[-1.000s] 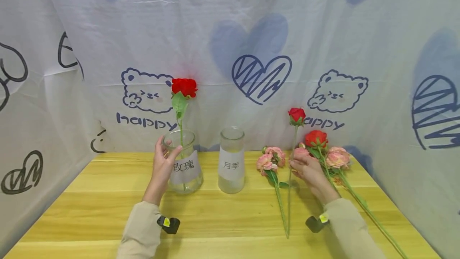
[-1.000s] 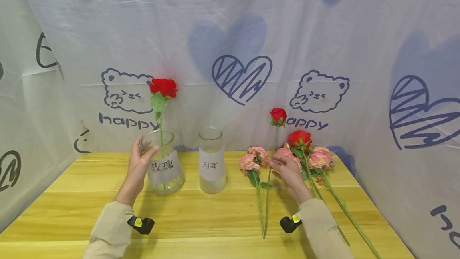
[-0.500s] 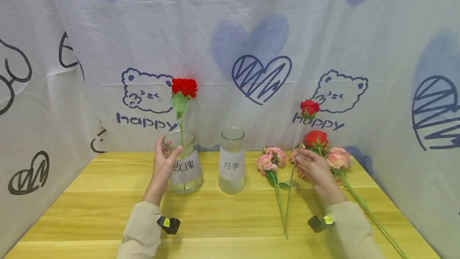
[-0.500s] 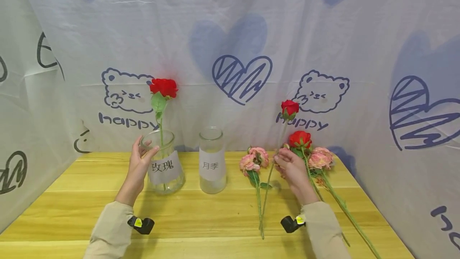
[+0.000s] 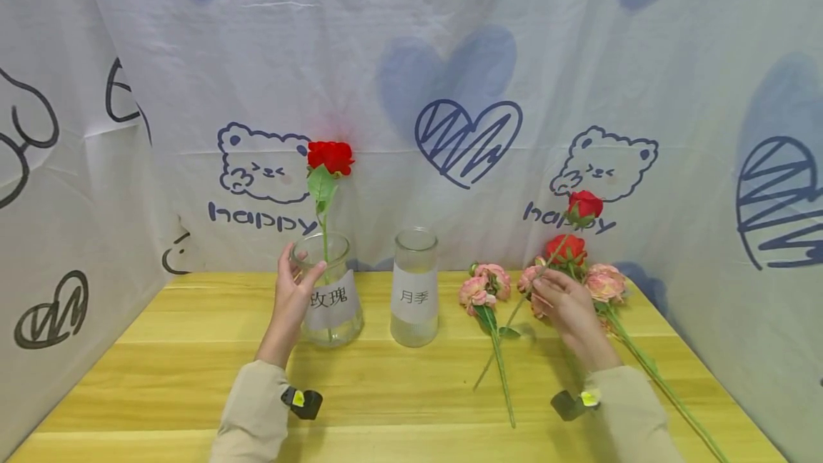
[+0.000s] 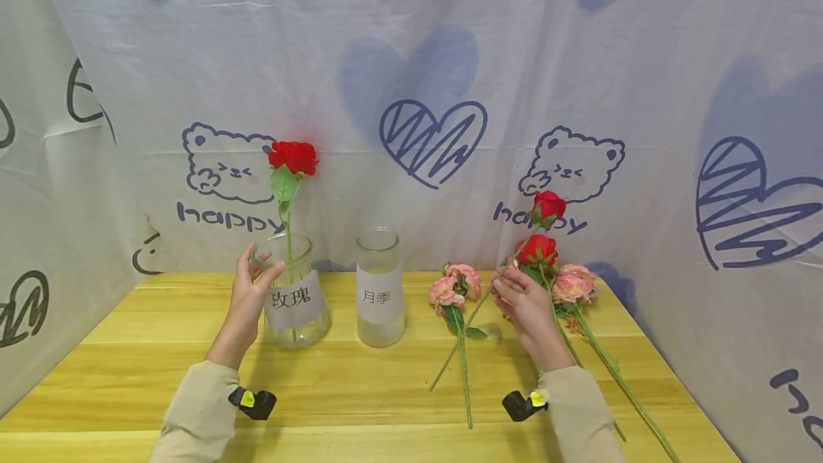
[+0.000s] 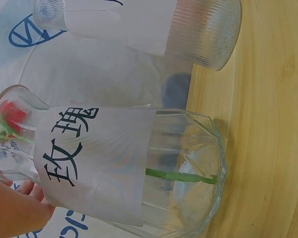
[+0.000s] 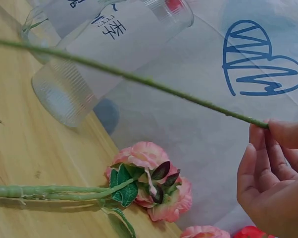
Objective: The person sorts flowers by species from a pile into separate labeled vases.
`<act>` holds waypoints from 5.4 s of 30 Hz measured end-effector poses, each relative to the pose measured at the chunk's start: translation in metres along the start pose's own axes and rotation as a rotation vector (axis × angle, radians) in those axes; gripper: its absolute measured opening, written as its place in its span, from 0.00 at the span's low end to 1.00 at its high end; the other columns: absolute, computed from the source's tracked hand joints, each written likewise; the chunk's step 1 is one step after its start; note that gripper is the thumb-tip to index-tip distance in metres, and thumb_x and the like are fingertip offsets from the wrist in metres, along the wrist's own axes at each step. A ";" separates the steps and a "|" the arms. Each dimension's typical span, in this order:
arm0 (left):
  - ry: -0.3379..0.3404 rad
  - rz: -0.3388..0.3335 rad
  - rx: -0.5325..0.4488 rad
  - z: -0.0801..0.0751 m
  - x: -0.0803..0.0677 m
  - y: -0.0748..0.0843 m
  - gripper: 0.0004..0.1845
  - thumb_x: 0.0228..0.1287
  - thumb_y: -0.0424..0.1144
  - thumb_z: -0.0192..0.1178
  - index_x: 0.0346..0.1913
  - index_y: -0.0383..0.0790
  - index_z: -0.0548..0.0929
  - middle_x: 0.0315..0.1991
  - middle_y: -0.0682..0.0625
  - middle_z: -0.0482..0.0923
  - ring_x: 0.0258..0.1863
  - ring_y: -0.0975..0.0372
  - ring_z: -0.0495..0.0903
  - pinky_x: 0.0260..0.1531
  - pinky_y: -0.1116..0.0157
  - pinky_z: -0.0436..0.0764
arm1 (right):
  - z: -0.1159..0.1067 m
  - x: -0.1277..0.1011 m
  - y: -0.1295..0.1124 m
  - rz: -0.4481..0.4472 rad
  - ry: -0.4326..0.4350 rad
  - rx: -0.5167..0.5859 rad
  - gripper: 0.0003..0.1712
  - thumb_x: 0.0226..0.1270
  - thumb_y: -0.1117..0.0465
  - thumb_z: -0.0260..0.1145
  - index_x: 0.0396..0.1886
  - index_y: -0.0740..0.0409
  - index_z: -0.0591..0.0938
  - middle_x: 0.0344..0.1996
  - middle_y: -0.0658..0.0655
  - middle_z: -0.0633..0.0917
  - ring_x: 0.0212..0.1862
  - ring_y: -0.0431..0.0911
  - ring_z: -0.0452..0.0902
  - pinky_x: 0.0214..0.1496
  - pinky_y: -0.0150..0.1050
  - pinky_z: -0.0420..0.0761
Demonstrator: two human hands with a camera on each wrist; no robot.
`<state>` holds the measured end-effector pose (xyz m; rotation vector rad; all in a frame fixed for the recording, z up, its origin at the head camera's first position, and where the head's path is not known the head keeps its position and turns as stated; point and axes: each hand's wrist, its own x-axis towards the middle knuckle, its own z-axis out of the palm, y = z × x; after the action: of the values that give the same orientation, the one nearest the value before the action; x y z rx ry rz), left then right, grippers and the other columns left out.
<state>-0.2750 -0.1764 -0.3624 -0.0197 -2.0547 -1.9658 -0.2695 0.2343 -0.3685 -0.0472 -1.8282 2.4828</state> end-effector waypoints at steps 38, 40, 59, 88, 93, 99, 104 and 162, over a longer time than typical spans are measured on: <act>-0.002 0.028 0.013 0.001 -0.002 -0.004 0.42 0.70 0.41 0.54 0.77 0.40 0.39 0.73 0.38 0.50 0.72 0.44 0.47 0.70 0.48 0.50 | 0.037 0.023 -0.006 -0.091 0.080 0.207 0.03 0.76 0.66 0.51 0.45 0.59 0.68 0.32 0.48 0.80 0.37 0.39 0.76 0.37 0.28 0.76; -0.001 0.030 0.016 0.000 -0.002 -0.003 0.42 0.70 0.41 0.54 0.77 0.40 0.39 0.73 0.38 0.50 0.72 0.44 0.47 0.70 0.48 0.50 | 0.039 0.025 -0.008 -0.089 0.089 0.213 0.01 0.75 0.66 0.52 0.43 0.58 0.69 0.33 0.48 0.80 0.37 0.39 0.76 0.38 0.28 0.76; 0.002 0.023 0.015 0.001 -0.002 -0.004 0.42 0.70 0.41 0.54 0.77 0.42 0.40 0.73 0.37 0.50 0.72 0.44 0.47 0.70 0.47 0.51 | 0.070 0.037 -0.035 -0.162 0.064 0.193 0.04 0.75 0.64 0.54 0.45 0.59 0.72 0.37 0.51 0.81 0.41 0.40 0.80 0.39 0.28 0.79; 0.004 0.028 0.003 0.002 -0.001 -0.003 0.42 0.70 0.40 0.54 0.77 0.41 0.40 0.73 0.37 0.51 0.72 0.44 0.47 0.70 0.48 0.50 | 0.149 0.054 -0.036 -0.173 0.023 0.158 0.06 0.74 0.68 0.53 0.48 0.65 0.70 0.38 0.56 0.80 0.36 0.40 0.81 0.33 0.29 0.82; -0.002 0.027 0.005 0.001 -0.001 -0.003 0.42 0.70 0.41 0.54 0.77 0.42 0.40 0.73 0.38 0.50 0.72 0.44 0.47 0.70 0.48 0.50 | 0.163 0.056 -0.033 -0.168 0.035 0.145 0.06 0.73 0.70 0.54 0.47 0.64 0.71 0.36 0.56 0.81 0.35 0.40 0.82 0.32 0.30 0.83; -0.004 0.030 0.005 0.001 -0.002 -0.003 0.42 0.70 0.41 0.54 0.77 0.42 0.39 0.73 0.38 0.50 0.72 0.44 0.47 0.70 0.48 0.50 | 0.177 0.057 -0.031 -0.195 0.046 0.079 0.10 0.71 0.70 0.57 0.49 0.68 0.71 0.44 0.67 0.83 0.33 0.40 0.83 0.32 0.33 0.85; -0.007 0.034 0.005 0.001 -0.002 -0.003 0.42 0.70 0.42 0.54 0.77 0.42 0.39 0.73 0.38 0.49 0.72 0.44 0.46 0.70 0.47 0.49 | 0.187 0.056 -0.032 -0.195 0.039 0.052 0.07 0.70 0.70 0.58 0.46 0.66 0.72 0.47 0.72 0.81 0.30 0.41 0.83 0.30 0.33 0.84; 0.007 0.040 -0.018 0.002 0.000 -0.004 0.43 0.69 0.41 0.55 0.77 0.41 0.40 0.73 0.37 0.51 0.71 0.45 0.48 0.70 0.48 0.51 | 0.305 0.042 -0.019 -0.682 -0.166 -0.996 0.14 0.69 0.59 0.64 0.53 0.56 0.83 0.39 0.54 0.88 0.38 0.44 0.82 0.33 0.29 0.77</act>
<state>-0.2759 -0.1747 -0.3665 -0.0576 -2.0158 -1.9578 -0.3286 -0.0478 -0.2593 0.6238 -2.3951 1.0324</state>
